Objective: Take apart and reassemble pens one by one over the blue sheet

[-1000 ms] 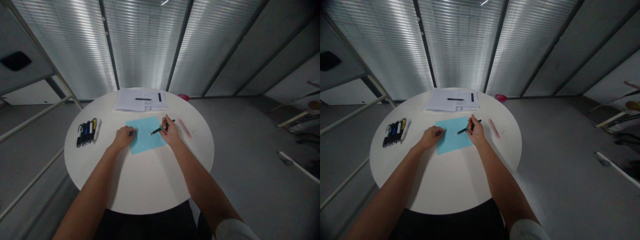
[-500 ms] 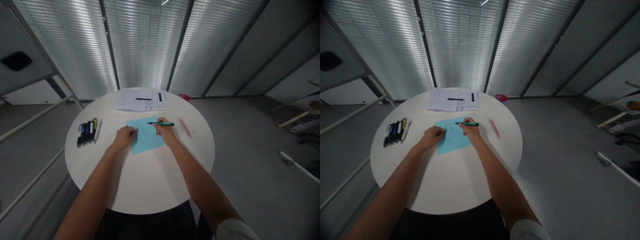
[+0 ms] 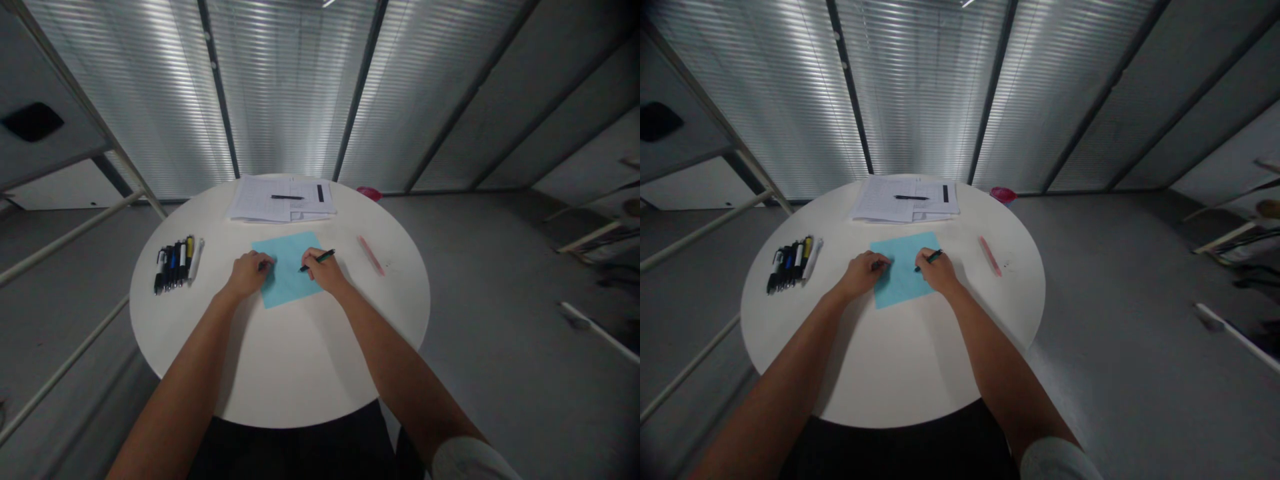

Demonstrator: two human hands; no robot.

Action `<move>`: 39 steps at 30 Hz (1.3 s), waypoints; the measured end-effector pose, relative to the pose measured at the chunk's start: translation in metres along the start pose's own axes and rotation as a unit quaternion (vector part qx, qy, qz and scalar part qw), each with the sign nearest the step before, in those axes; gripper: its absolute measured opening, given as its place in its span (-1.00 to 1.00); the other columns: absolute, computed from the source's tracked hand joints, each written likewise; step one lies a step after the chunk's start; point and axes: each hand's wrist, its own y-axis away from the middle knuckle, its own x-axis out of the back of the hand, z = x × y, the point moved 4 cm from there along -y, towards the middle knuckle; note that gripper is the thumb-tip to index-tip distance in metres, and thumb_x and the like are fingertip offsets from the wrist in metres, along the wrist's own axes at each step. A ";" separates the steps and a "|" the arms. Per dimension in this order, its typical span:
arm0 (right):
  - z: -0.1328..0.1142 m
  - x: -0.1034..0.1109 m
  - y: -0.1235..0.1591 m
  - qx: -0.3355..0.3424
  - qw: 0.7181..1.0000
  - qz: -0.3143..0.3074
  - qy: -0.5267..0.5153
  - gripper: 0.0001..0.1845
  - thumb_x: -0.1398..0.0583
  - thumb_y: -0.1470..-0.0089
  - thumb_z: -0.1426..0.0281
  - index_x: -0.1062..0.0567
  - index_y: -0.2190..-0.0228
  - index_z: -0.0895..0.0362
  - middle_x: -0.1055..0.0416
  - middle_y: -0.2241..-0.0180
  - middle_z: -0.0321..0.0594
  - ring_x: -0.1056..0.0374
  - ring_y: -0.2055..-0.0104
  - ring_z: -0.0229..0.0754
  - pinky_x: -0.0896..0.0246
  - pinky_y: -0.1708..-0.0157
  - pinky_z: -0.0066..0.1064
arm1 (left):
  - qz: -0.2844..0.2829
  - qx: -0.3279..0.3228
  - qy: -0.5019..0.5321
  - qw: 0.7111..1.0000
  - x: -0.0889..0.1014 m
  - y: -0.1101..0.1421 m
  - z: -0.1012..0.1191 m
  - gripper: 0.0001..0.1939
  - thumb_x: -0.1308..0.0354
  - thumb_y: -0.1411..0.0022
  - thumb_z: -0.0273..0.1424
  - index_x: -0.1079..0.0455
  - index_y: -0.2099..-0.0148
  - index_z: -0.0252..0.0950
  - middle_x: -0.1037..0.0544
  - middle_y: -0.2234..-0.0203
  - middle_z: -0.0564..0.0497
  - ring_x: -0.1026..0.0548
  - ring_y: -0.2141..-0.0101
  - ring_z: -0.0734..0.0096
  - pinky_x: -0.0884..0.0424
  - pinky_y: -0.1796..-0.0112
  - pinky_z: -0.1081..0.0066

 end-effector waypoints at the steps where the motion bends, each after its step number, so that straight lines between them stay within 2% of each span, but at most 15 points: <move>1: -0.001 0.000 0.000 0.005 1.000 0.003 0.006 -0.75 -0.01 -0.04 0.32 -0.40 0.54 0.11 -0.17 0.77 -0.43 -0.14 0.67 -0.34 0.03 0.60 -0.52 | -0.001 0.000 0.001 1.000 0.000 0.000 0.000 -0.71 -0.02 -0.17 -0.38 -0.50 0.12 -0.14 -0.52 0.25 -0.03 -0.47 0.25 0.30 -0.33 0.19 0.36; 11: -0.005 0.001 0.002 0.018 0.997 0.013 0.071 -0.73 0.02 -0.09 0.34 -0.39 0.54 0.10 -0.22 0.73 -0.41 -0.17 0.63 -0.32 0.04 0.56 -0.51 | -0.008 0.012 0.001 1.000 0.000 0.000 0.000 -0.72 -0.04 -0.16 -0.38 -0.50 0.12 -0.13 -0.52 0.25 -0.02 -0.47 0.24 0.30 -0.34 0.18 0.35; 18: -0.005 0.014 0.000 -0.023 0.990 0.076 0.115 -0.75 -0.03 -0.04 0.37 -0.40 0.60 0.08 -0.22 0.73 -0.37 -0.17 0.61 -0.29 0.06 0.56 -0.49 | -0.015 0.016 -0.002 1.000 0.000 0.000 0.000 -0.71 -0.03 -0.17 -0.38 -0.50 0.11 -0.11 -0.52 0.22 -0.02 -0.46 0.20 0.27 -0.33 0.15 0.32; 26: -0.002 0.016 -0.002 -0.036 0.993 0.079 0.084 -0.75 -0.04 -0.01 0.37 -0.41 0.61 0.08 -0.24 0.71 -0.35 -0.17 0.59 -0.27 0.06 0.55 -0.48 | -0.012 0.013 -0.003 1.000 0.001 0.000 0.001 -0.73 -0.04 -0.18 -0.38 -0.51 0.13 -0.13 -0.53 0.23 -0.03 -0.47 0.21 0.28 -0.34 0.14 0.32; 35: -0.004 0.019 -0.003 0.044 0.990 0.132 0.018 -0.73 0.00 0.00 0.35 -0.36 0.64 0.11 -0.30 0.56 -0.32 -0.24 0.42 -0.26 -0.10 0.37 -0.47 | -0.017 0.018 0.005 1.000 0.000 0.000 0.000 -0.72 -0.04 -0.17 -0.40 -0.51 0.13 -0.13 -0.53 0.23 -0.03 -0.47 0.22 0.29 -0.35 0.15 0.32; 37: -0.006 0.021 -0.003 0.058 0.987 0.149 0.010 -0.81 -0.02 0.06 0.39 -0.38 0.59 0.11 -0.29 0.50 -0.31 -0.23 0.41 -0.27 -0.11 0.37 -0.46 | -0.016 0.021 0.007 1.000 0.000 0.000 0.000 -0.72 -0.04 -0.17 -0.40 -0.51 0.13 -0.13 -0.53 0.22 -0.03 -0.47 0.21 0.29 -0.35 0.14 0.32; 39: -0.006 0.021 -0.004 0.042 0.985 0.166 -0.017 -0.81 -0.03 0.10 0.43 -0.41 0.42 0.09 -0.27 0.48 -0.34 -0.18 0.47 -0.29 -0.09 0.45 -0.48 | -0.016 0.022 0.007 1.000 0.001 0.000 -0.001 -0.73 -0.05 -0.17 -0.39 -0.51 0.12 -0.13 -0.53 0.22 -0.03 -0.47 0.19 0.29 -0.35 0.13 0.33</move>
